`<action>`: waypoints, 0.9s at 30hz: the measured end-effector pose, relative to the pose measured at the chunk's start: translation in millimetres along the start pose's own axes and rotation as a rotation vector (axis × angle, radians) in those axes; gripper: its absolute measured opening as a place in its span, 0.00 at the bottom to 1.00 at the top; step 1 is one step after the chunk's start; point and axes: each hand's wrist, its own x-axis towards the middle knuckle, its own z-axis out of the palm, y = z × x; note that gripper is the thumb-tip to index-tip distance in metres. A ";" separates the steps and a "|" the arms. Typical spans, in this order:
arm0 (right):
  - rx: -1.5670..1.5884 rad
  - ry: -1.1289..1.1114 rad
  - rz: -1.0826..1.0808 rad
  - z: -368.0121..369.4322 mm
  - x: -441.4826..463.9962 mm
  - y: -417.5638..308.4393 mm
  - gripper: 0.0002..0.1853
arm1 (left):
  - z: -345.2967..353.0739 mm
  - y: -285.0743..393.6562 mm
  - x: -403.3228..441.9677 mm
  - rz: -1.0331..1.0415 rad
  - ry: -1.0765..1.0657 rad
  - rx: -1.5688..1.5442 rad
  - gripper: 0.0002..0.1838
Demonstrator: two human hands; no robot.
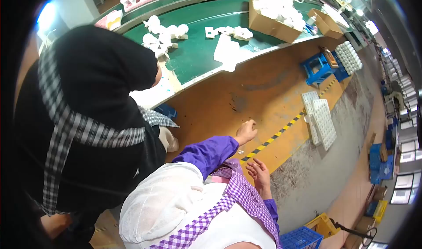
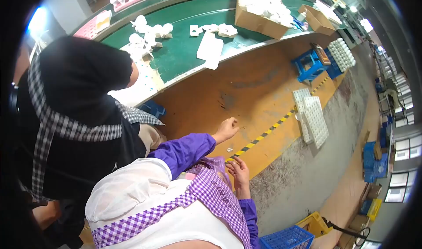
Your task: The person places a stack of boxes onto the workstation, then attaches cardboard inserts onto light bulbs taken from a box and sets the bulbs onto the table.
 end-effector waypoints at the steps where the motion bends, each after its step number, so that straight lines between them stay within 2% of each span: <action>1: 0.017 -0.015 0.014 2.5 13.1 -12.9 0.20 | -7.3 6.8 15.9 0.031 0.070 0.013 0.19; 5: 0.000 -0.155 0.066 22.4 92.5 -63.5 0.20 | -56.7 25.8 73.0 0.012 0.243 0.018 0.18; 12: -0.178 -0.400 0.098 112.6 269.7 -155.8 0.21 | -119.4 -19.7 146.0 -0.163 0.626 0.100 0.19; 15: -0.210 -0.469 0.238 157.9 338.9 -185.7 0.25 | -124.9 -41.5 177.8 -0.160 0.792 0.200 0.21; 19: -0.354 -0.507 0.452 202.2 407.3 -191.3 0.29 | -132.6 -42.2 209.0 -0.305 0.844 0.192 0.25; 21: -0.294 -0.494 0.602 217.3 421.9 -189.0 0.26 | -136.3 -41.1 221.5 -0.358 0.864 0.308 0.28; 24: -0.205 -0.621 0.685 221.1 432.5 -187.7 0.21 | -150.4 -41.0 238.5 -0.440 0.836 0.383 0.29; 27: -0.296 -0.694 0.598 219.9 438.4 -183.1 0.17 | -166.1 -39.6 255.9 -0.429 0.836 0.496 0.31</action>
